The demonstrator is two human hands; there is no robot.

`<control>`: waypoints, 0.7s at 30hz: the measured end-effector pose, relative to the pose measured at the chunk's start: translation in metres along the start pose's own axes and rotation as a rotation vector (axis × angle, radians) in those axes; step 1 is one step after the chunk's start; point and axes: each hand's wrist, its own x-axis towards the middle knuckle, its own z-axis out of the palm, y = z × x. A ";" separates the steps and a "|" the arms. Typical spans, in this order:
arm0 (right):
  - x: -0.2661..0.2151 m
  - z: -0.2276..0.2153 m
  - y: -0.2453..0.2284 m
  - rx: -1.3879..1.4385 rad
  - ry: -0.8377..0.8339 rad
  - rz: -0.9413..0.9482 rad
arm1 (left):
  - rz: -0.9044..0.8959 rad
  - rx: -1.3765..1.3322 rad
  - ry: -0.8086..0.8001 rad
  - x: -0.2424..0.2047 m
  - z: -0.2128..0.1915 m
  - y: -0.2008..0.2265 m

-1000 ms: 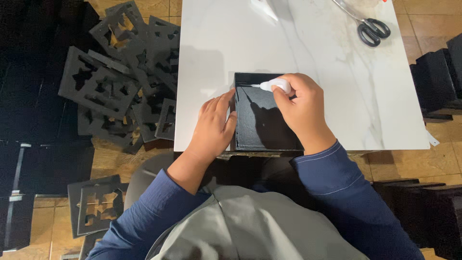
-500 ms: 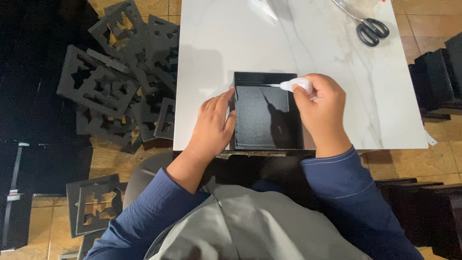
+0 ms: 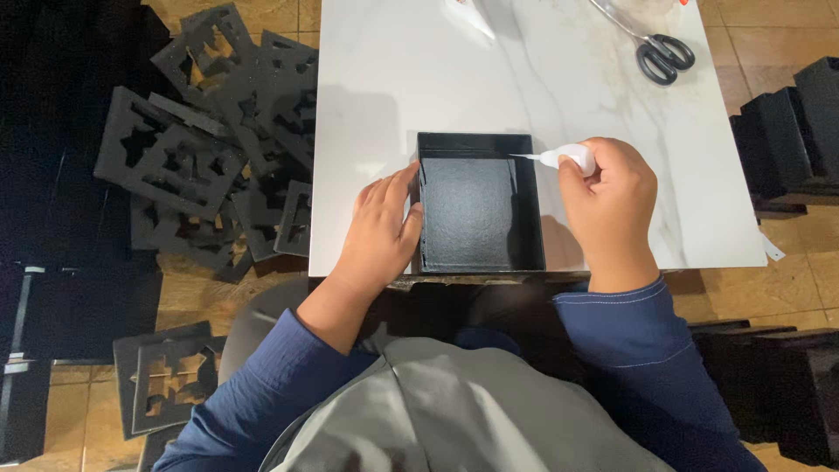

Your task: The person assembles decorative frames by placing a cutout insert into a square base. They apply glue from a tube to the edges of the base and press the insert into place, repeating the process for multiple units.

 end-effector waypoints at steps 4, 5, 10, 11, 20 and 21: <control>0.003 -0.002 -0.005 0.016 0.017 -0.018 | 0.009 0.001 0.005 0.000 0.001 -0.001; 0.004 -0.003 -0.005 -0.006 0.022 -0.042 | 0.010 0.001 0.005 0.000 0.002 -0.002; 0.009 -0.008 -0.011 -0.096 0.015 -0.091 | 0.015 0.002 0.007 0.000 0.002 -0.002; 0.011 -0.009 -0.015 -0.102 -0.002 -0.094 | 0.017 0.005 0.013 0.000 0.003 -0.003; 0.015 -0.015 -0.026 -0.136 -0.131 -0.091 | 0.026 0.012 0.025 0.000 0.005 -0.005; 0.015 -0.018 -0.028 -0.117 -0.152 -0.081 | 0.030 0.009 0.024 0.000 0.005 -0.005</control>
